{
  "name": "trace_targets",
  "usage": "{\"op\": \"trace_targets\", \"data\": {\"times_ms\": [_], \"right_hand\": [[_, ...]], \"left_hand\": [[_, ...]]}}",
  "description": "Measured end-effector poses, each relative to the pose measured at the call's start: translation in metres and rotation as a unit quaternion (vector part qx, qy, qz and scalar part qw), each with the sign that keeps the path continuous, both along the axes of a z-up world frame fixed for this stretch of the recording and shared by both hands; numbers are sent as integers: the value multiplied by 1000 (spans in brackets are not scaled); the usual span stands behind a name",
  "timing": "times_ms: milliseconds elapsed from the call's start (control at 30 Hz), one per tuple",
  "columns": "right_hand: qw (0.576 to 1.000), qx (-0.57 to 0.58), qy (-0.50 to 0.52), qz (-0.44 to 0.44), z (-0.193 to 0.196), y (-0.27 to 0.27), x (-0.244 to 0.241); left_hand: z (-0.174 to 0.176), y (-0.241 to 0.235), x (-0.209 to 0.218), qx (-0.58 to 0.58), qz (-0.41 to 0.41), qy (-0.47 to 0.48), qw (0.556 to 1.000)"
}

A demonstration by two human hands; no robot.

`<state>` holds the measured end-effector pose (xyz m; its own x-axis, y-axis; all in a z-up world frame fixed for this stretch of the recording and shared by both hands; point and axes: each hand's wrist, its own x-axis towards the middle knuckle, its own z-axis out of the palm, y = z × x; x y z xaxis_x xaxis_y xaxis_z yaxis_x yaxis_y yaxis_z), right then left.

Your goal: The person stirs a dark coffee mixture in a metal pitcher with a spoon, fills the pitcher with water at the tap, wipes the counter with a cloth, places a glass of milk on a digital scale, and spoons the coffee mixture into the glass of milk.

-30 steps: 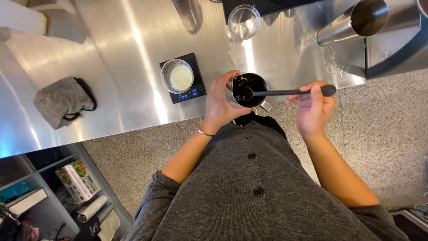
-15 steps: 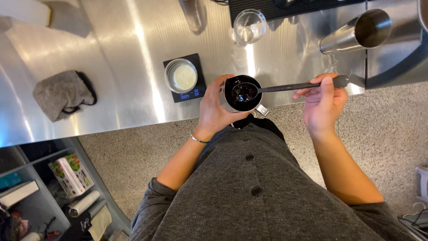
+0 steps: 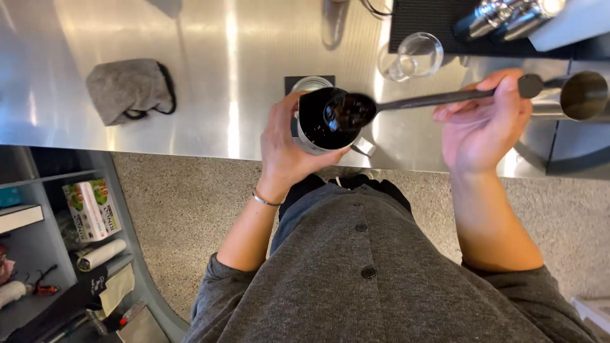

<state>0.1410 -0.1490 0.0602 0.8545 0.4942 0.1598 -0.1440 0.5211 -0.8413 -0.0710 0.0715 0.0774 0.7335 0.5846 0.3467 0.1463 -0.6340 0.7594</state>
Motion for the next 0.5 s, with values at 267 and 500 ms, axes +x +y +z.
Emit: {"op": "trace_targets", "data": {"times_ms": [267,500], "right_hand": [[999,33,-14,-27,-3,37,-4],[997,-32,-19,-69,-69,43,-26]], "left_hand": [[-23,52,-40,30,56,-23,998],[-60,78,-70,-44,96,19,994]]}}
